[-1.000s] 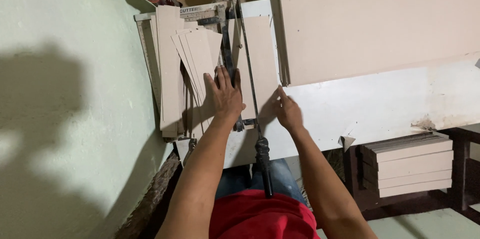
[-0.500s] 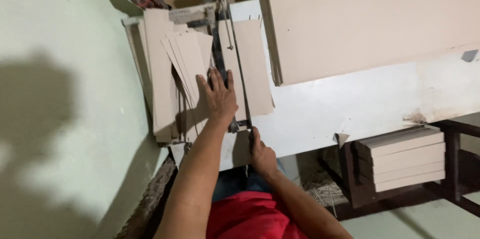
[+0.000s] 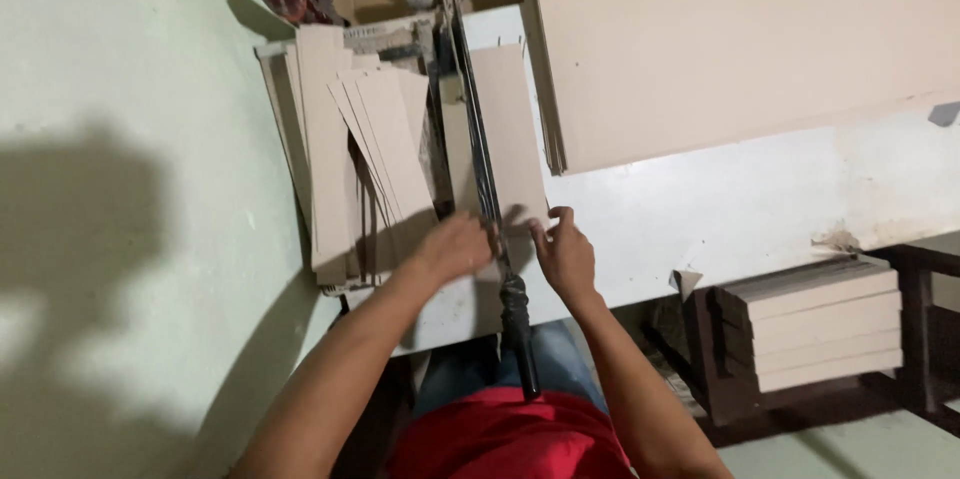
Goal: The person uses a manual paper cutter to slice large sheets of beige paper into smaller rectangular pieces. They align the paper against the cutter's guide, pull down the lever to cut, and then stack the resulting pieces on a nearby table.
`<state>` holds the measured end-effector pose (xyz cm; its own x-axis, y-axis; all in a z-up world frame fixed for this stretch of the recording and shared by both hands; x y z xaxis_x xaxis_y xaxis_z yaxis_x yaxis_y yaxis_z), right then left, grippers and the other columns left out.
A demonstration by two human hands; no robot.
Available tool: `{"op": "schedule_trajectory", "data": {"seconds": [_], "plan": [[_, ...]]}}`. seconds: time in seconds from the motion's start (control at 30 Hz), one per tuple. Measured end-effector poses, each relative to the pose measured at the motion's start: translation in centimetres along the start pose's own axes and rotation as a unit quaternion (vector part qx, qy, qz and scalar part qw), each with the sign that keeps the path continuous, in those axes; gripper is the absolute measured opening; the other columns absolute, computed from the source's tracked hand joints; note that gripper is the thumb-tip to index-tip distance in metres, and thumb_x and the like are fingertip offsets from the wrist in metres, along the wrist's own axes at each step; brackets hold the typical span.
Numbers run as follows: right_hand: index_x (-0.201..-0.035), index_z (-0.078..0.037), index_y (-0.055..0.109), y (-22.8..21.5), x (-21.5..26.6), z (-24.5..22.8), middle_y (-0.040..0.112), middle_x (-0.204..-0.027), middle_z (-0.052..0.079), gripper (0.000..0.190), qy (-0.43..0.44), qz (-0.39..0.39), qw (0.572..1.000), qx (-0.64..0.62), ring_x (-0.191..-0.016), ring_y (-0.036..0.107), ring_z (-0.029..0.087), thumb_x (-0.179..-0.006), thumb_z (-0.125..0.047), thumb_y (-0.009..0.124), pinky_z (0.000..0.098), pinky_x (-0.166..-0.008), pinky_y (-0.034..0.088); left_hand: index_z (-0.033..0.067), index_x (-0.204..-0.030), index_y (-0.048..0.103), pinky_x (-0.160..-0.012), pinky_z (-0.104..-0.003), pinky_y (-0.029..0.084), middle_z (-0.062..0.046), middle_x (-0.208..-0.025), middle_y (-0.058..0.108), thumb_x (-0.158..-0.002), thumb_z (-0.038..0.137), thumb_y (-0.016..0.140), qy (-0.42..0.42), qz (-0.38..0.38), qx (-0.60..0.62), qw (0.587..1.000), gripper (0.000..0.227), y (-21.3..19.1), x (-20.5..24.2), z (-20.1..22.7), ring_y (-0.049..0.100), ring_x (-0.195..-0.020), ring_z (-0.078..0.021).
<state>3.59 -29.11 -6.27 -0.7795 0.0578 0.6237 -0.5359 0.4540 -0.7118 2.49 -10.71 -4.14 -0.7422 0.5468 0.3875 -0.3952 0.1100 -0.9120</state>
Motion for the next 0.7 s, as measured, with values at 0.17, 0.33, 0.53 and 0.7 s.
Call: {"op": "schedule_trajectory", "data": {"seconds": [0.17, 0.33, 0.53, 0.7], "plan": [[-0.127, -0.010, 0.043, 0.8, -2.2, -1.6, 0.055, -0.113, 0.013, 0.077, -0.015, 0.066, 0.994, 0.080, -0.100, 0.072, 0.036, -0.086, -0.069, 0.068, 0.0468, -0.079, 0.063, 0.0219, -0.088, 0.075, -0.075, -0.052, 0.044, -0.007, -0.098, 0.065, -0.090, 0.019, 0.062, 0.068, -0.019, -0.027, 0.997, 0.013, 3.3, 1.7, -1.4, 0.063, -0.083, -0.0326], [-0.119, -0.007, 0.044, 1.4, -4.1, -1.8, 0.047, -0.110, 0.010, 0.069, 0.031, 0.038, 0.997, 0.063, -0.106, 0.065, 0.036, -0.084, -0.055, 0.080, 0.0532, -0.082, 0.062, 0.0190, -0.132, 0.063, -0.087, -0.048, 0.046, -0.013, -0.150, 0.045, -0.098, 0.013, 0.060, 0.028, -0.094, -0.006, 0.995, 0.035, -2.7, 3.6, -4.4, 0.062, -0.108, -0.0365], [-0.112, -0.014, 0.042, 0.9, -4.1, -0.2, 0.060, -0.092, 0.006, 0.030, -0.012, 0.046, 0.998, -0.029, -0.086, 0.071, 0.028, -0.102, -0.029, 0.067, 0.0437, -0.069, 0.053, 0.0173, -0.131, 0.061, -0.086, -0.047, 0.046, -0.013, -0.146, 0.047, -0.096, 0.023, 0.065, 0.000, 0.027, 0.003, 1.000, 0.036, -1.7, 2.7, -4.6, 0.063, -0.104, -0.0347], [-0.139, -0.012, 0.051, -1.4, -0.8, 0.4, 0.059, -0.081, 0.000, 0.038, -0.041, 0.014, 0.881, -0.471, -0.072, 0.054, 0.010, -0.103, -0.016, 0.063, 0.0212, -0.063, 0.046, 0.0109, -0.128, 0.064, -0.086, -0.043, 0.045, -0.017, -0.141, 0.050, -0.096, 0.018, 0.064, -0.022, 0.064, 0.082, 0.994, 0.032, -3.8, 2.0, -5.6, 0.059, -0.111, -0.0345]]}}
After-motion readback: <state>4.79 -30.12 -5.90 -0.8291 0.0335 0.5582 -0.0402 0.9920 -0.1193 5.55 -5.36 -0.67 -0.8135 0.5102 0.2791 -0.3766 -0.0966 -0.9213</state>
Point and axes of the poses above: each hand's wrist, its own x-axis away from the middle knuckle, its own y-axis out of the palm, z = x × y, the point moved 6 cm from there along -x, towards the middle knuckle
